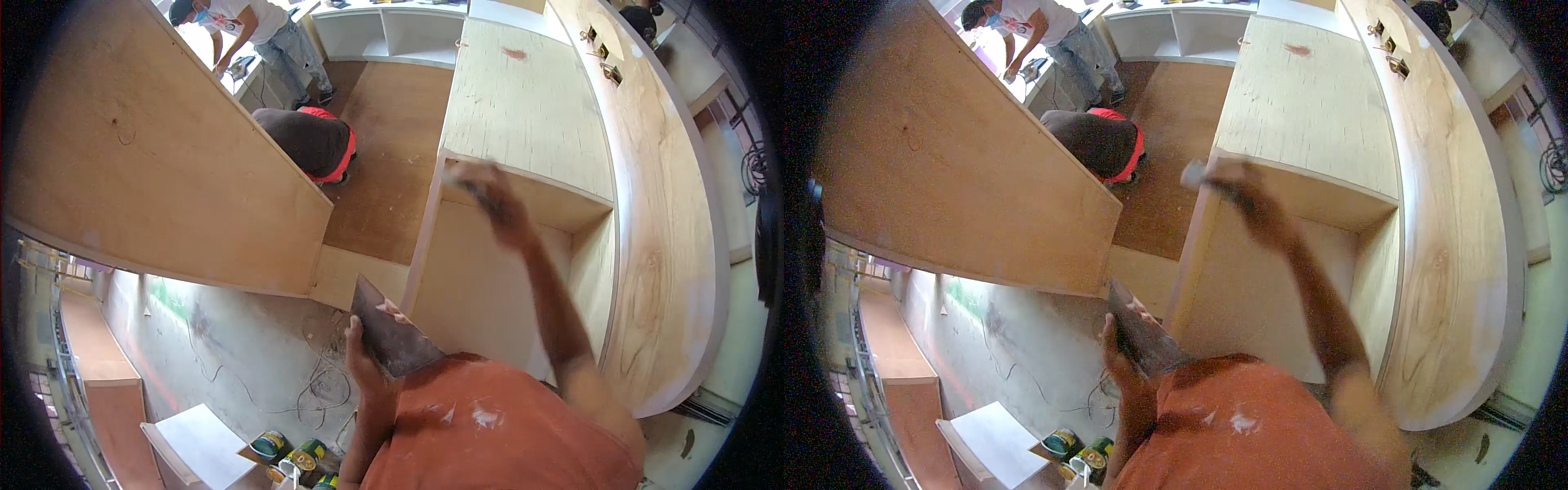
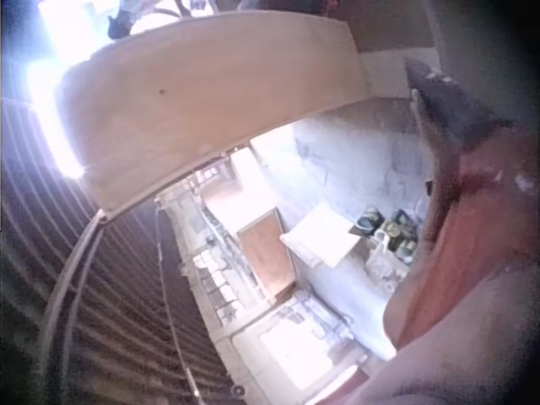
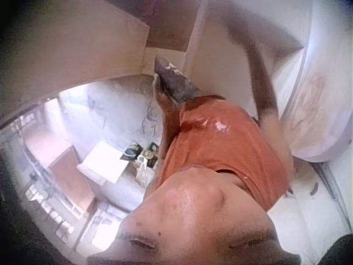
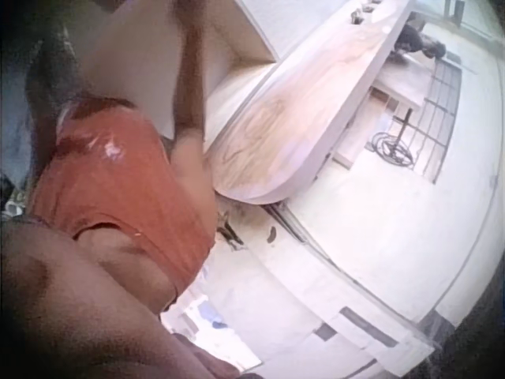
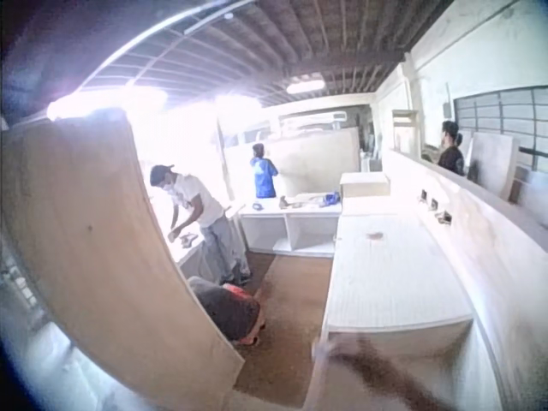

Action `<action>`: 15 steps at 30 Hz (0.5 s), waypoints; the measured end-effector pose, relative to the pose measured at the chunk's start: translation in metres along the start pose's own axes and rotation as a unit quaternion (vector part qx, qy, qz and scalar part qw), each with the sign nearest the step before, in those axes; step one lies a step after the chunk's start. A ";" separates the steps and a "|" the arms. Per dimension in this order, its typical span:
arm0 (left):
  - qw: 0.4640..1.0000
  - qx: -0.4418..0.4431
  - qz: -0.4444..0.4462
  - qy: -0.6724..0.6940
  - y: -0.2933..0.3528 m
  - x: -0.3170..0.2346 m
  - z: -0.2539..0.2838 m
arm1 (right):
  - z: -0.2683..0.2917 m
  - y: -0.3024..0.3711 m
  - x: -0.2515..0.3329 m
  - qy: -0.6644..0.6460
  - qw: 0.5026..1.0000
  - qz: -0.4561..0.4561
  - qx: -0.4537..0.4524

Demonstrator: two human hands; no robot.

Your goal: The person applies filler along the edges of a wooden cabinet using putty knives and smooths the surfaces with sanding blocks.

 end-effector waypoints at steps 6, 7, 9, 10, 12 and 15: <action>0.997 0.035 0.065 -0.011 -0.014 0.018 -0.008 | -0.038 0.048 0.136 -0.431 0.897 -0.059 -0.077; 0.992 0.054 0.078 -0.079 -0.012 0.017 -0.010 | -0.037 0.052 0.127 -0.428 0.898 -0.063 -0.082; 0.989 0.047 0.065 -0.127 -0.010 0.010 -0.009 | -0.039 0.060 0.101 -0.076 0.974 -0.133 0.169; 0.983 0.039 0.047 -0.171 -0.010 0.005 -0.010 | -0.036 0.071 0.089 -0.217 0.957 -0.172 0.085; 0.962 -0.005 -0.017 -0.271 -0.018 -0.009 -0.018 | -0.022 0.097 0.080 -0.369 0.876 -0.277 -0.144; 0.939 -0.095 -0.016 -0.330 -0.028 -0.021 -0.008 | 0.001 0.112 0.116 -0.614 0.522 -0.365 -0.465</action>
Point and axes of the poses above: each hand's wrist, its own y-axis away from the middle knuckle, its own z-axis out of the back of the hand, x = y × z, the point moved 4 cm from there along -y, towards the middle knuckle, and after that the axes turned 12 degrees about x, right-handed, at the moved point
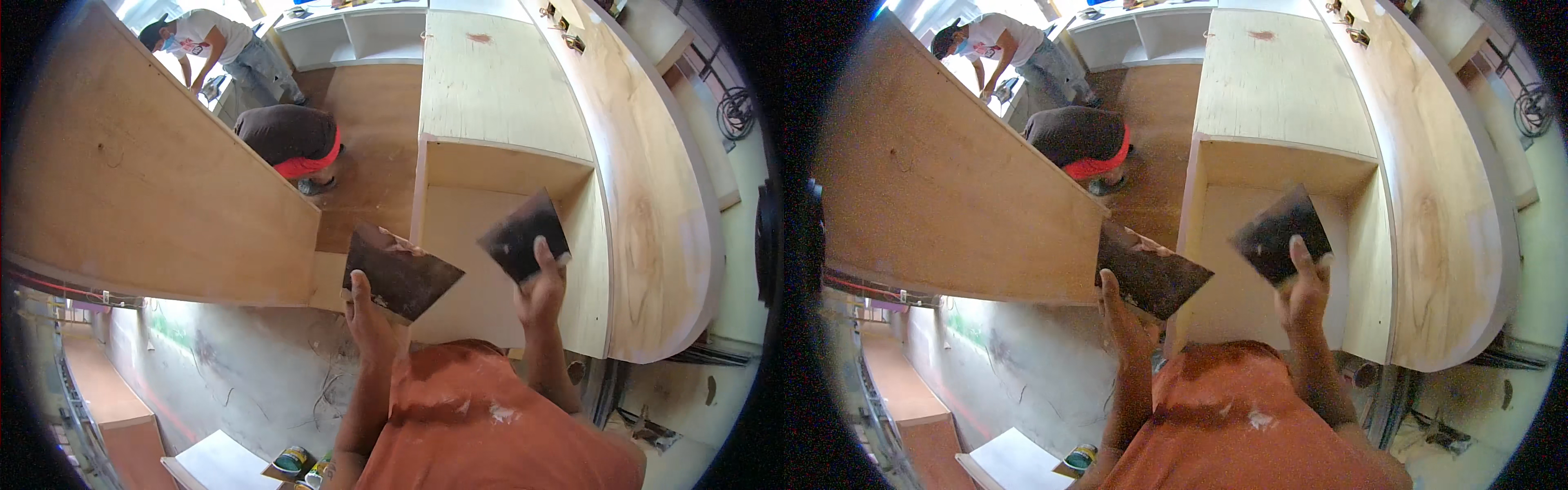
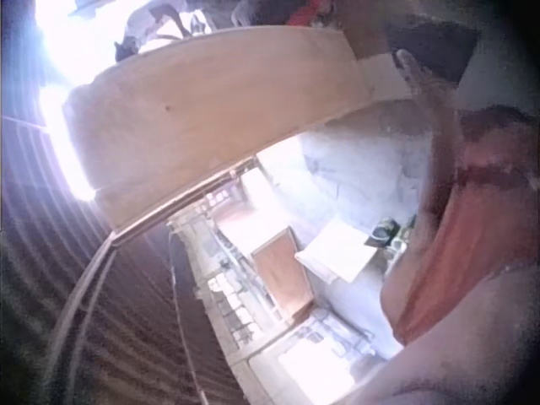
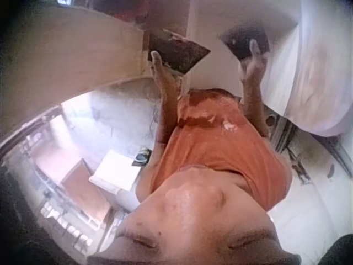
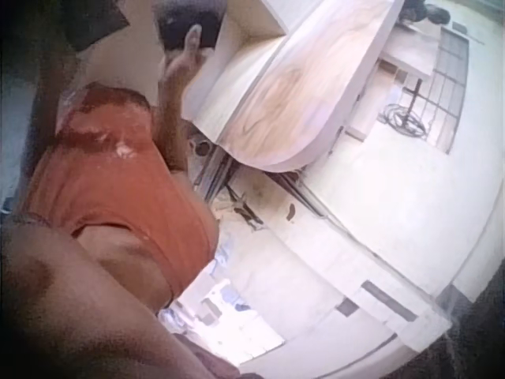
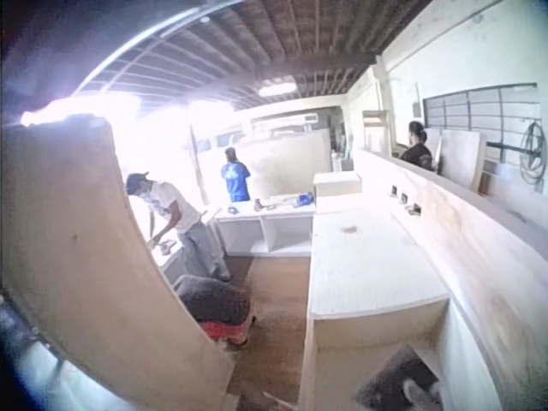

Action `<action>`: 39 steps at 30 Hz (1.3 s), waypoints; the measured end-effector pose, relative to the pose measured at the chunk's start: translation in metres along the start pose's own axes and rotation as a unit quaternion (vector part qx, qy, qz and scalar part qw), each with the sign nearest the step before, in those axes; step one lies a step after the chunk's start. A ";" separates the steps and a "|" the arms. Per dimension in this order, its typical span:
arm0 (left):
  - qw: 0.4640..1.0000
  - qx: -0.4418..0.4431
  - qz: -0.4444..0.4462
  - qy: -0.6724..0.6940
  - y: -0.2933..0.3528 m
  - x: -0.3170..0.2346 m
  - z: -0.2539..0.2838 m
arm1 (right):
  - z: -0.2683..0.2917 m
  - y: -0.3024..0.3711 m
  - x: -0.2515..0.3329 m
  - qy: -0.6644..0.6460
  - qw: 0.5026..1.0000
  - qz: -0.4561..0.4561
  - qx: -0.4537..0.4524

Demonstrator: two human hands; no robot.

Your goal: The person applies filler along the edges of a wooden cabinet using putty knives and smooths the surfaces with sanding blocks.

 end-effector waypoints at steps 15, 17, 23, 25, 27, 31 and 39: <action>0.778 0.453 -0.041 -0.433 -0.032 -0.066 0.020 | -0.097 0.065 -0.057 0.356 0.933 -0.038 0.029; 0.748 0.481 -0.034 -0.456 -0.038 -0.072 0.028 | -0.101 0.066 -0.062 0.364 0.931 -0.013 0.019; 0.694 0.552 0.004 -0.462 -0.054 -0.065 0.081 | -0.092 0.046 -0.057 0.280 0.953 0.105 -0.044; 0.742 0.521 0.066 -0.416 -0.056 -0.056 0.116 | -0.076 0.030 -0.060 0.271 0.955 0.114 -0.035; 0.889 0.301 0.120 -0.325 -0.064 -0.046 0.156 | -0.062 0.008 -0.073 0.257 0.964 0.065 -0.016; 0.874 0.239 0.194 -0.376 -0.079 -0.033 0.219 | -0.055 -0.040 -0.086 0.458 0.888 0.003 0.036; 0.946 -0.025 0.215 -0.242 -0.093 0.096 0.484 | -0.055 -0.205 -0.098 0.851 0.497 0.154 -0.074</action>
Point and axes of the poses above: each hand's wrist, its own y-axis away from the middle knuckle, its own z-axis out of the back of the hand, x = y × z, the point moved 4 cm from there along -y, towards the middle knuckle, and after that the axes turned 12 degrees about x, right-handed, at the moved point
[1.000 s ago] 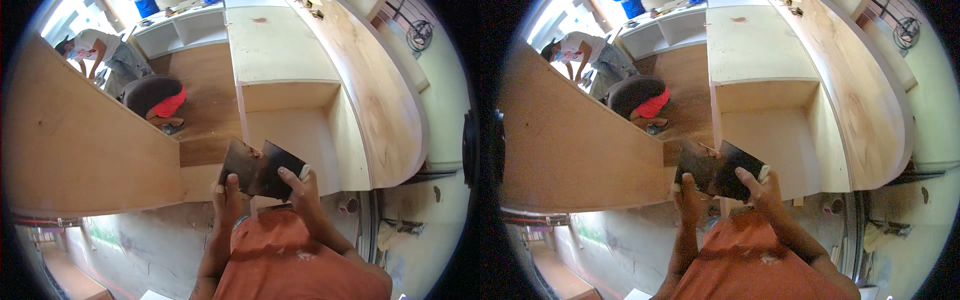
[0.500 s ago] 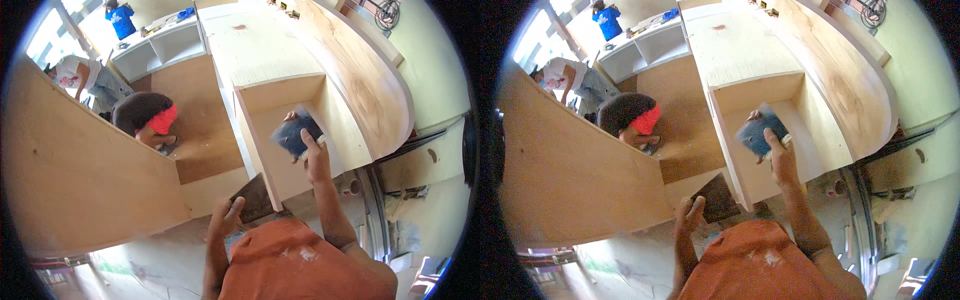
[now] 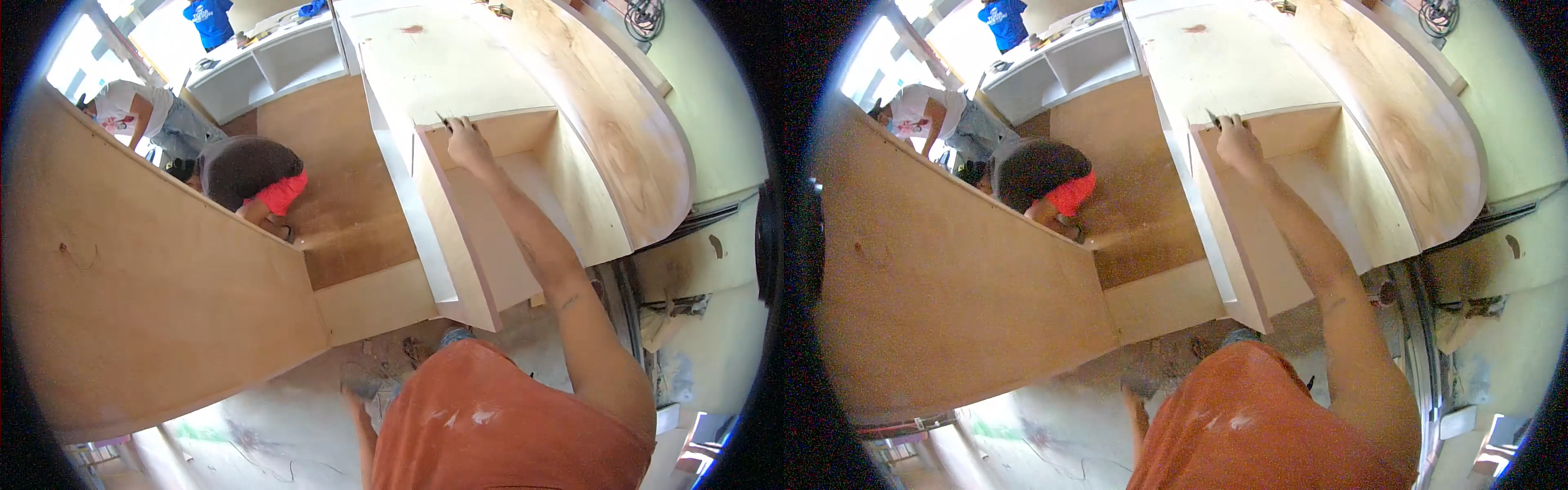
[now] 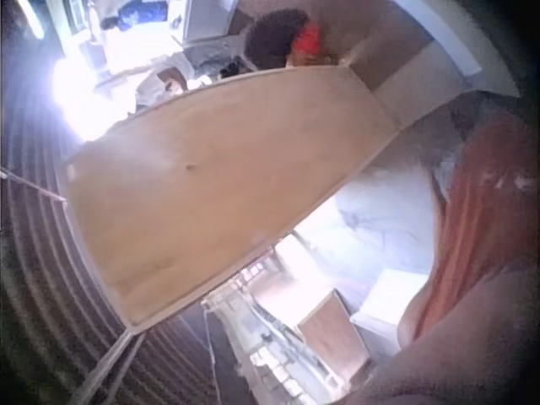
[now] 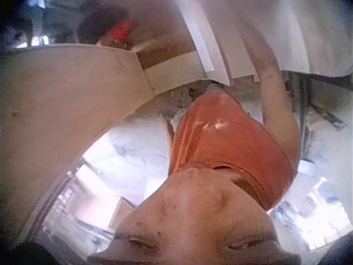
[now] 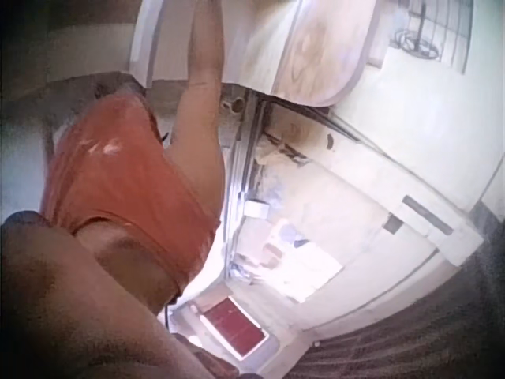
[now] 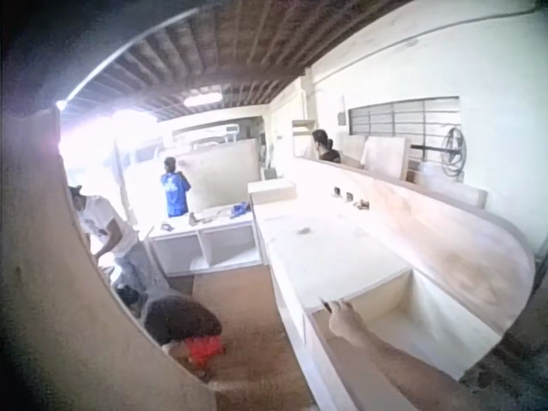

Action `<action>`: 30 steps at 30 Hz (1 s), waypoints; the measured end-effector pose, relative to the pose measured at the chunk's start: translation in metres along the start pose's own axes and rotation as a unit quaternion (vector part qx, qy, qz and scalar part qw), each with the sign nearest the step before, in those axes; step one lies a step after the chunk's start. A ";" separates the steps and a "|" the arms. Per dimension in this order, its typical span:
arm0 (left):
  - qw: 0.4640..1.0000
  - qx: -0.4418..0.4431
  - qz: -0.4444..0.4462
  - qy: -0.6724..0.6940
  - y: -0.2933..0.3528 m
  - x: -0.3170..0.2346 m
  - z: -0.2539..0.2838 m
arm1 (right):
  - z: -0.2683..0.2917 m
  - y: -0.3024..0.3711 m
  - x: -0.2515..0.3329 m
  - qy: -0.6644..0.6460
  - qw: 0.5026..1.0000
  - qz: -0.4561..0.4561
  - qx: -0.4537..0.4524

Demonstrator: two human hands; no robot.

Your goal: The person applies filler along the edges of a wooden cabinet using putty knives and smooths the surfaces with sanding blocks.

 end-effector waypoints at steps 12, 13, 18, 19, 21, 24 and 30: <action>0.955 -0.239 0.174 0.028 0.111 0.202 0.137 | -0.008 -0.022 -0.012 -0.002 0.990 -0.007 0.141; 0.956 -0.247 0.154 0.024 0.110 0.199 0.139 | 0.003 -0.025 -0.008 -0.004 0.990 0.000 0.144; 0.972 -0.209 0.094 0.045 0.072 0.124 0.109 | 0.007 -0.043 -0.011 0.028 0.983 -0.033 0.181; 0.977 -0.181 0.101 0.048 0.067 0.069 0.077 | 0.005 -0.040 -0.024 0.033 0.983 -0.045 0.177; 0.985 -0.153 0.020 0.074 0.066 0.044 0.083 | 0.000 -0.039 -0.001 0.094 0.979 0.017 0.182; 0.985 -0.128 -0.050 0.101 0.060 0.033 0.090 | -0.009 -0.033 0.024 0.132 0.972 0.058 0.186; 0.983 -0.173 0.024 0.063 0.081 0.077 0.076 | 0.022 -0.045 0.003 0.041 0.937 0.021 0.345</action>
Point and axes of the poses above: each hand's wrist, its own y-axis away from the middle knuckle, its own z-axis out of the back of the hand, x = y × z, the point moved 4 cm from there along -y, towards the middle knuckle, and after that the axes turned 12 degrees about x, right-handed, at the moved point
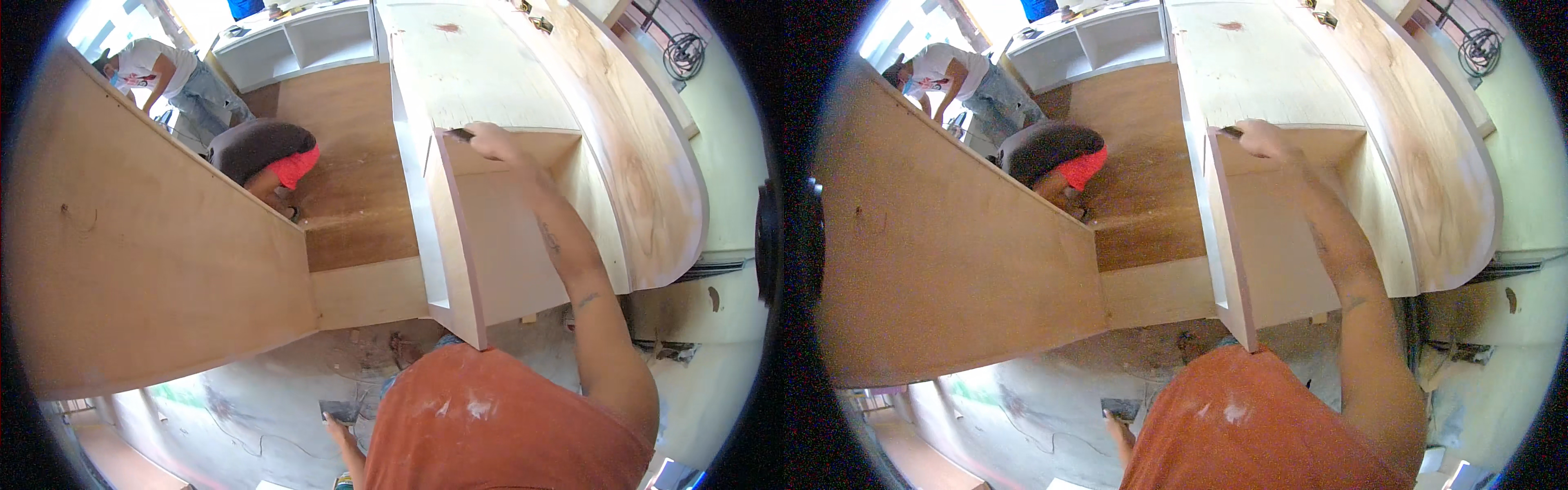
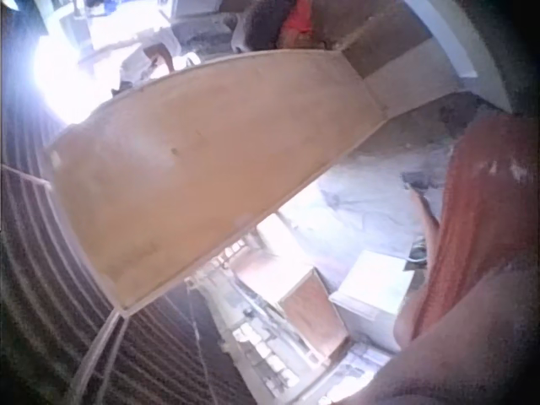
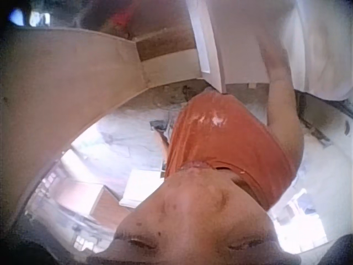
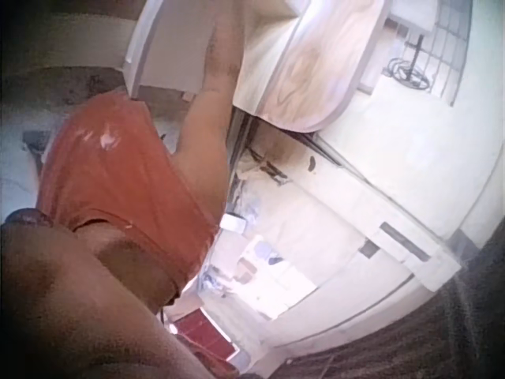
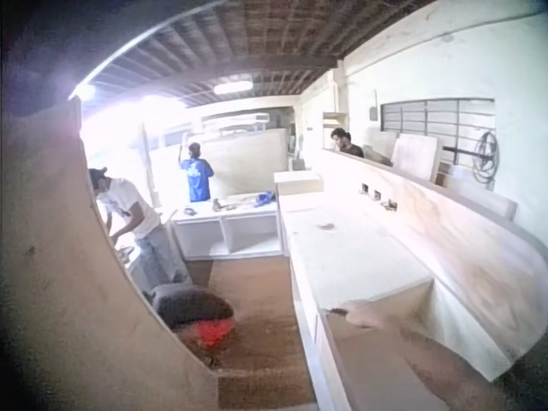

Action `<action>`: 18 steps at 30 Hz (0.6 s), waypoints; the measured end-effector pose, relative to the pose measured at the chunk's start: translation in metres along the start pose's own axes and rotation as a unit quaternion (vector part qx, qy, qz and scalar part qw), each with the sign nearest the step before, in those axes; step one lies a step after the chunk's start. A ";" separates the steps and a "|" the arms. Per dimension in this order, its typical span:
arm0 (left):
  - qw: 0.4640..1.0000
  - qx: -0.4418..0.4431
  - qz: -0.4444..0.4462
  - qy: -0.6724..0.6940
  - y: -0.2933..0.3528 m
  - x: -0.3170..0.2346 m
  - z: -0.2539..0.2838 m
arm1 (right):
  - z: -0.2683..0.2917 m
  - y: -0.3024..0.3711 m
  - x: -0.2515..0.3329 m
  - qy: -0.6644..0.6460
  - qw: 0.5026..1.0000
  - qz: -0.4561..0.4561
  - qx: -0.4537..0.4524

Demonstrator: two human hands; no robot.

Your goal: The person applies filler along the edges of a wooden cabinet using putty knives and smooths the surfaces with sanding blocks.

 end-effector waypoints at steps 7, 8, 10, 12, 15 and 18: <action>0.992 -0.016 0.096 -0.075 0.056 0.080 0.000 | 0.021 -0.009 -0.039 0.067 0.975 0.186 -0.104; 0.993 -0.035 0.084 -0.081 0.062 0.082 0.000 | 0.026 -0.012 -0.037 0.104 0.962 0.224 -0.113; 0.997 -0.057 0.050 -0.024 0.076 0.098 0.006 | 0.036 -0.014 -0.020 0.143 0.942 0.281 -0.113; 0.996 -0.066 0.029 0.050 0.090 0.116 -0.006 | 0.040 -0.021 -0.007 0.175 0.923 0.341 -0.034; 0.994 -0.109 0.014 0.023 0.133 0.104 -0.050 | 0.047 -0.041 -0.009 0.267 0.854 0.447 -0.022; 0.983 -0.171 0.027 -0.066 0.175 0.107 -0.097 | 0.054 -0.057 -0.009 0.313 0.815 0.488 0.005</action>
Point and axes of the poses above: each hand's wrist, its own y-axis away from the middle knuckle, its own z-axis out of the back of the hand, x = y × z, the point moved 4 cm from there along -y, towards the middle knuckle, and after that the axes turned 12 degrees about x, right-handed, at the moved point
